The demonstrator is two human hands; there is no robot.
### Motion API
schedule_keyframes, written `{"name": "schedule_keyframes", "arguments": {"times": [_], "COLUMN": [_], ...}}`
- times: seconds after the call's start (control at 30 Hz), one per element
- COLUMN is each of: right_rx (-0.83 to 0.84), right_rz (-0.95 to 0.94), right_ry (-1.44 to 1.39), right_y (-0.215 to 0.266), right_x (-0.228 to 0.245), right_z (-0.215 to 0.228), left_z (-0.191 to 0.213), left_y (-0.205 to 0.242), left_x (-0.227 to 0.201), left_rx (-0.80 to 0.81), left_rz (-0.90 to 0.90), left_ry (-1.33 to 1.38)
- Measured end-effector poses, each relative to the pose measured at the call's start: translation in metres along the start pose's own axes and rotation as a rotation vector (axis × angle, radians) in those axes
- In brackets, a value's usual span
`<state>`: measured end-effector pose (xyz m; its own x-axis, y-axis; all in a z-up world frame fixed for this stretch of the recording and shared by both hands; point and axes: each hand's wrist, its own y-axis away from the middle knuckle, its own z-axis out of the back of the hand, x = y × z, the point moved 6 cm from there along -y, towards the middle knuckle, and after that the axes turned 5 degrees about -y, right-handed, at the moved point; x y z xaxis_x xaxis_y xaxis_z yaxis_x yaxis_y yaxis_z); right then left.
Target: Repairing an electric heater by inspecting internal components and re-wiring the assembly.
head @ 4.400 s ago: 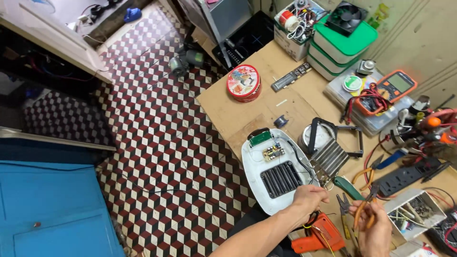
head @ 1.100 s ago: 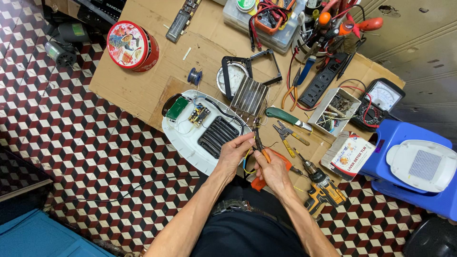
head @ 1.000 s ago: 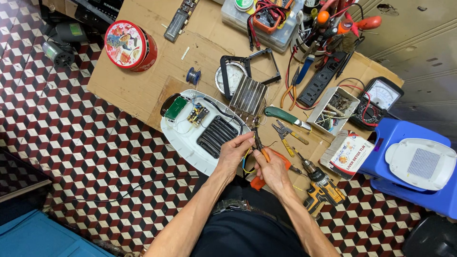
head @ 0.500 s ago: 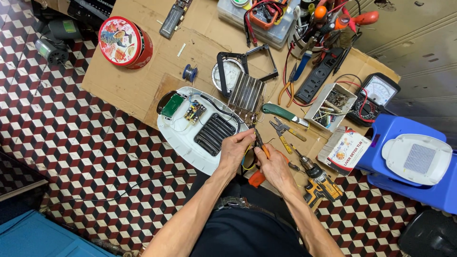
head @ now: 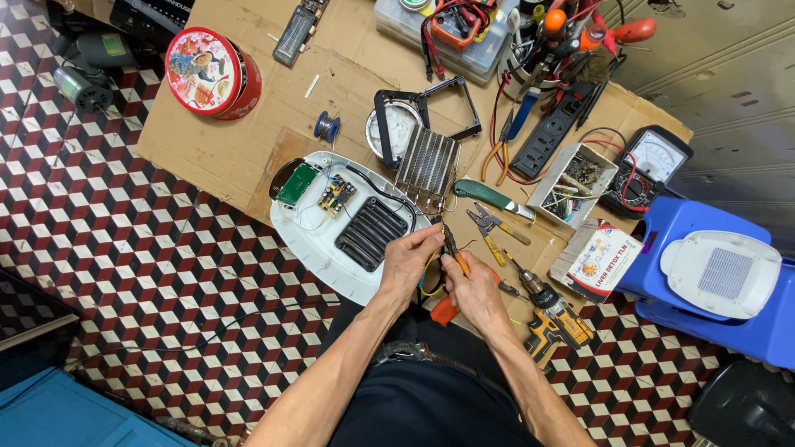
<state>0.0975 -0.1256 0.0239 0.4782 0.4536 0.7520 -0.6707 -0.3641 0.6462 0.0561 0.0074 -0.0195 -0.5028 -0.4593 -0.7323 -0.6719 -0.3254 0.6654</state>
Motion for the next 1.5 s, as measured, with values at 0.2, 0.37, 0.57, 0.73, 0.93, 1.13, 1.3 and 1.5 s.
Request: {"name": "schedule_keyframes", "arguments": {"times": [0.2,0.37,0.57,0.73,0.93,1.13,1.3,1.5], "right_rx": [-0.029,-0.083,-0.152,-0.23,-0.26,-0.151,-0.101,-0.108], "right_rz": [0.02,0.045,-0.008,0.131,0.218,0.226,0.056,0.213], "right_ry": [0.081,0.126,0.099,0.181,0.407,0.468,0.412,0.466], "right_y": [-0.003,-0.006,-0.009,-0.005,0.007,0.005,0.003,-0.013], "right_x": [-0.004,-0.009,-0.019,-0.015,0.012,0.023,0.017,-0.004], "right_z": [0.003,0.005,0.002,0.003,0.007,0.009,0.009,0.015], "left_z": [0.0,-0.001,0.0,0.001,0.0,0.001,0.002,0.002], "left_y": [-0.003,-0.005,-0.007,-0.007,-0.01,-0.02,-0.02,-0.015], "left_x": [0.0,0.001,0.007,0.003,-0.013,-0.005,-0.005,-0.011], "left_rx": [-0.001,0.015,0.014,0.033,0.066,0.09,0.079,0.071], "left_rz": [0.016,-0.015,0.002,-0.002,0.037,-0.041,-0.049,-0.047], "left_ry": [-0.037,-0.055,-0.071,-0.049,-0.037,-0.072,-0.105,-0.135]}}
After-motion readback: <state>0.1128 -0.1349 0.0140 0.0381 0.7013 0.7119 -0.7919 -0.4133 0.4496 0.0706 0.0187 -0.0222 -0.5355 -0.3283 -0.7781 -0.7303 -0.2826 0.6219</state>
